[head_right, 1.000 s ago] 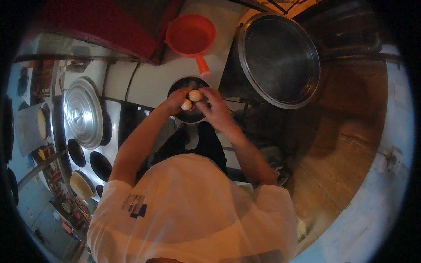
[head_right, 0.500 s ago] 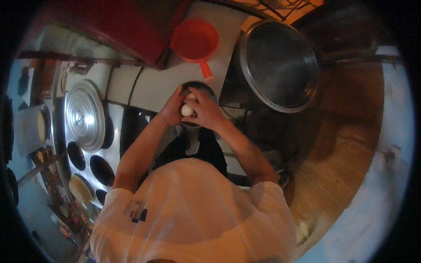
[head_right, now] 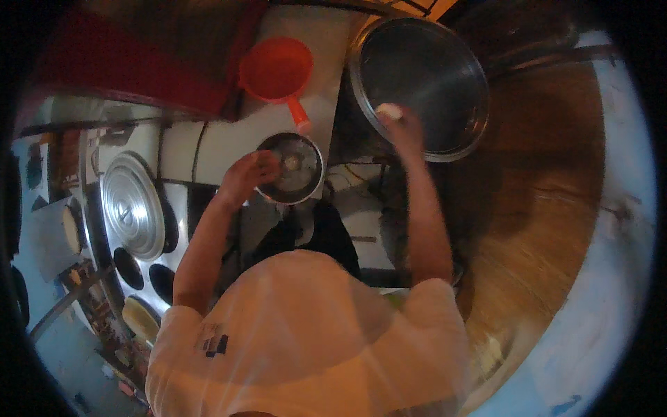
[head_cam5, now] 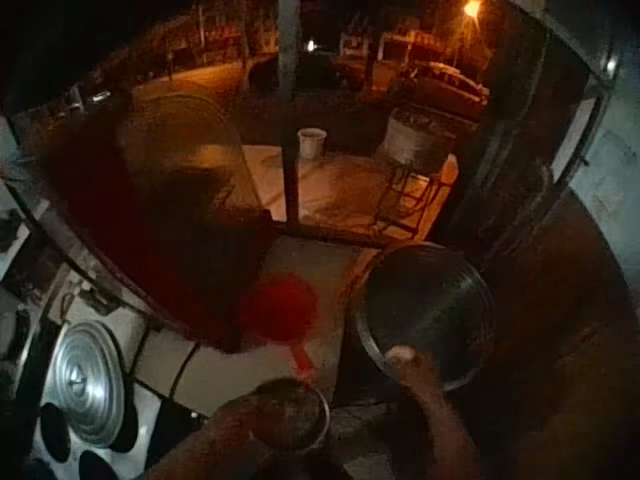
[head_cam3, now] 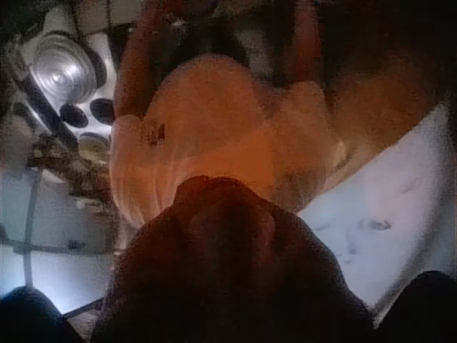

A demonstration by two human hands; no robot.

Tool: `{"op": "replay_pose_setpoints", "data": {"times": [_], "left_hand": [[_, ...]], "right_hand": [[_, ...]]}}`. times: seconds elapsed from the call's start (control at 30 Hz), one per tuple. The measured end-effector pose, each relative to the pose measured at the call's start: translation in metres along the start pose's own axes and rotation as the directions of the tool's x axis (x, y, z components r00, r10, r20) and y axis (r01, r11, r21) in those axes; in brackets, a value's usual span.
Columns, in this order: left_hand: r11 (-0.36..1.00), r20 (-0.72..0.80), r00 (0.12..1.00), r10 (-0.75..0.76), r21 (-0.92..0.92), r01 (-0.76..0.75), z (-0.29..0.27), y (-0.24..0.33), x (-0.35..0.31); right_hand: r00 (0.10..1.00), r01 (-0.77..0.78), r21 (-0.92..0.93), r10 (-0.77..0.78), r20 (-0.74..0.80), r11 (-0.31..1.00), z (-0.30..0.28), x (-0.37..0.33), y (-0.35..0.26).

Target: The person cracks eggs into a small metal bowl, then moves to the sink area, fills a yellow basin with water, and places a wooden board on the counter. The person also handles a cloth and a pot lid.

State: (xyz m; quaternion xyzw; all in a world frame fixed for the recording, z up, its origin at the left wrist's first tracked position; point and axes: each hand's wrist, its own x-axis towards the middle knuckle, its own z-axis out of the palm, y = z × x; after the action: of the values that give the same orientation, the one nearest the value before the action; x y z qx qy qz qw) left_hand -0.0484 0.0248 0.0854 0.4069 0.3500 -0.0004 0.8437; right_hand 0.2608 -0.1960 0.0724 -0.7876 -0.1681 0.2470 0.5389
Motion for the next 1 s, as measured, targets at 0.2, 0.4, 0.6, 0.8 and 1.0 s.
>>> {"op": "replay_pose_setpoints", "data": {"times": [0.2,0.4,0.6,0.8,1.0], "left_hand": [[0.302,0.055,0.99,0.132,0.949,-0.093,-0.015,-0.037,0.014],[-0.099,-0.023,0.993,0.12,0.994,0.035,0.023,-0.064,0.044],[-0.442,0.284,0.952,0.116,0.873,-0.207,0.038,-0.08,0.065],[-0.535,0.401,0.916,0.011,0.776,-0.334,0.023,-0.099,0.079],[-0.148,0.277,0.955,-0.107,0.945,-0.291,0.036,-0.088,0.084]], "right_hand": [[0.94,-0.2,-0.519,0.312,0.138,0.831,-0.066,0.087,0.122],[0.928,-0.088,-0.765,0.332,0.169,0.638,-0.069,0.113,0.196],[0.849,-0.084,-0.847,0.483,0.215,0.525,-0.072,0.122,0.207],[0.915,-0.037,-0.762,0.329,0.234,0.646,-0.081,0.106,0.179],[0.98,-0.183,-0.329,0.197,0.007,0.926,-0.092,0.074,0.115]]}}
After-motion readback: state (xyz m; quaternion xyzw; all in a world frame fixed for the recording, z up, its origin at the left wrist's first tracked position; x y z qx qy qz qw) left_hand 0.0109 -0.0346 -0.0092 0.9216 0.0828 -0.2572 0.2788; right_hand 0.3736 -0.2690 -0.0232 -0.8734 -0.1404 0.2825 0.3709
